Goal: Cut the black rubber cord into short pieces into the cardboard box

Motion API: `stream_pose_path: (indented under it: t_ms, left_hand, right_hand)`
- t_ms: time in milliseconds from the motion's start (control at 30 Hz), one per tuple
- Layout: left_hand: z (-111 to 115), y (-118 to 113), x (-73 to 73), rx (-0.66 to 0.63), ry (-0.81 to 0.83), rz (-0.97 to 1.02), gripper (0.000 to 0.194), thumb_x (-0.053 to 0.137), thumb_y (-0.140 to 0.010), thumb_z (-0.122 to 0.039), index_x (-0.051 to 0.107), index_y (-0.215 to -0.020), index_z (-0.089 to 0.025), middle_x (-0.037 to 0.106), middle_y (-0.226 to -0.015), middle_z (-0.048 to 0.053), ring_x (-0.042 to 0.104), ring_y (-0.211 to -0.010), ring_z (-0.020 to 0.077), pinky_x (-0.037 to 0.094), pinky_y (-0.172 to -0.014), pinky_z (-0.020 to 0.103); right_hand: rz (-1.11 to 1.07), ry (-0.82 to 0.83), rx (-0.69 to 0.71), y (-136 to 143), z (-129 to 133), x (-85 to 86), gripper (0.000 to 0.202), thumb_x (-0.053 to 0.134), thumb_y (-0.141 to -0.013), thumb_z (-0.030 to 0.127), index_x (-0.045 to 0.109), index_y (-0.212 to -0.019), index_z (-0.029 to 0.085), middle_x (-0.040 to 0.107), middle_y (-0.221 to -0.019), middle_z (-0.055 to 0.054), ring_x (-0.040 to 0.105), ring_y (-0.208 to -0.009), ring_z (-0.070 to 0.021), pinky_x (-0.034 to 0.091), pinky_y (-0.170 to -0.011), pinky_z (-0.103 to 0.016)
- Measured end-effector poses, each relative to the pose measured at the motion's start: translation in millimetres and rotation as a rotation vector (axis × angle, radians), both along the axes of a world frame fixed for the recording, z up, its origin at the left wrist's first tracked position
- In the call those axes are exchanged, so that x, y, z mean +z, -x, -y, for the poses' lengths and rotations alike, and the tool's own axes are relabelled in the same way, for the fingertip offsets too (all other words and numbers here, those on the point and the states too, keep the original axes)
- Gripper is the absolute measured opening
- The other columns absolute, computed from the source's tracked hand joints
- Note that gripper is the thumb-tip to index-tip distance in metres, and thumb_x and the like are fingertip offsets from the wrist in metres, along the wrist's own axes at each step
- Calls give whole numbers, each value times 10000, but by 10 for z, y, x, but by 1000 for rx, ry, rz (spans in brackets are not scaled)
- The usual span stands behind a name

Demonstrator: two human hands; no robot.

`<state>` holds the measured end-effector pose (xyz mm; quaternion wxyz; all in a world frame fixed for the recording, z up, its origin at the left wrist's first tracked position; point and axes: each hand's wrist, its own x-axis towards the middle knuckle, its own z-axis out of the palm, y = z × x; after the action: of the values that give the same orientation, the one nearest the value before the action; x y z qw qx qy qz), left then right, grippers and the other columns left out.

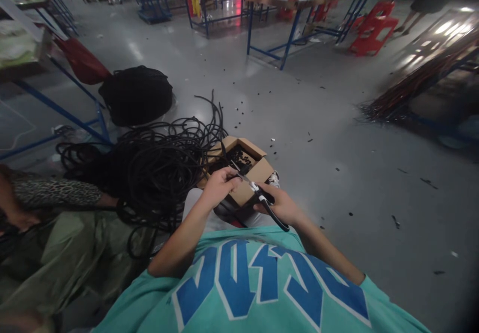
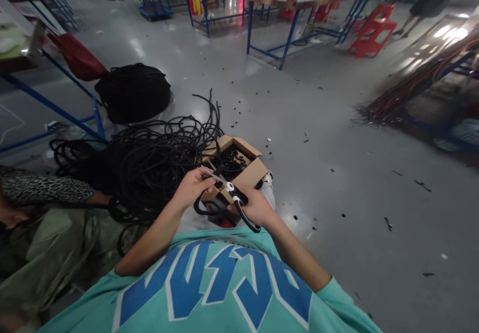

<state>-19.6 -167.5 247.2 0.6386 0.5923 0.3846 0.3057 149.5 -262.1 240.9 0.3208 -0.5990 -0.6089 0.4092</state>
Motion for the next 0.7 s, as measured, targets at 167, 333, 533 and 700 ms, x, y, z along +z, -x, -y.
stream_pose_path:
  t_ms: [167,333,533,700]
  left_hand:
    - [-17,28,50,-36,10,12,235,657,-610,-296,533,-696,-116,516,-551,-28,424,-409,46,317,-427,196]
    - [-33,66,105,-79,38,7,254,661,-610,-311,523,-689,-113,491,-513,-37,411,-394,41,313,-419,190]
    - [-50,71,60,-61,35,-35,235,649,-617,-272,494,-720,-127,515,-566,-36,438,-408,40,335,-416,179]
    - [-63,57,25,-8,-33,-50,196,632,-614,-239,523,-730,-125,548,-641,-24,480,-459,47,381,-463,188]
  right_hand:
    - [-56,12,-3,15,20,-16,498,617,-623,222,572,-1116,180,622,-1091,-53,563,-993,-245,410,-876,-359]
    - [-68,-17,-17,54,37,-33,444,576,-619,180,610,-1061,173,655,-1019,-51,582,-962,-247,429,-849,-344]
    - [17,-52,-81,124,46,-88,421,545,-610,170,626,-1023,171,670,-979,-46,601,-915,-241,452,-796,-320]
    - [-2,-48,-92,105,14,-155,411,539,-609,183,626,-1011,162,669,-962,-46,595,-903,-234,445,-788,-318]
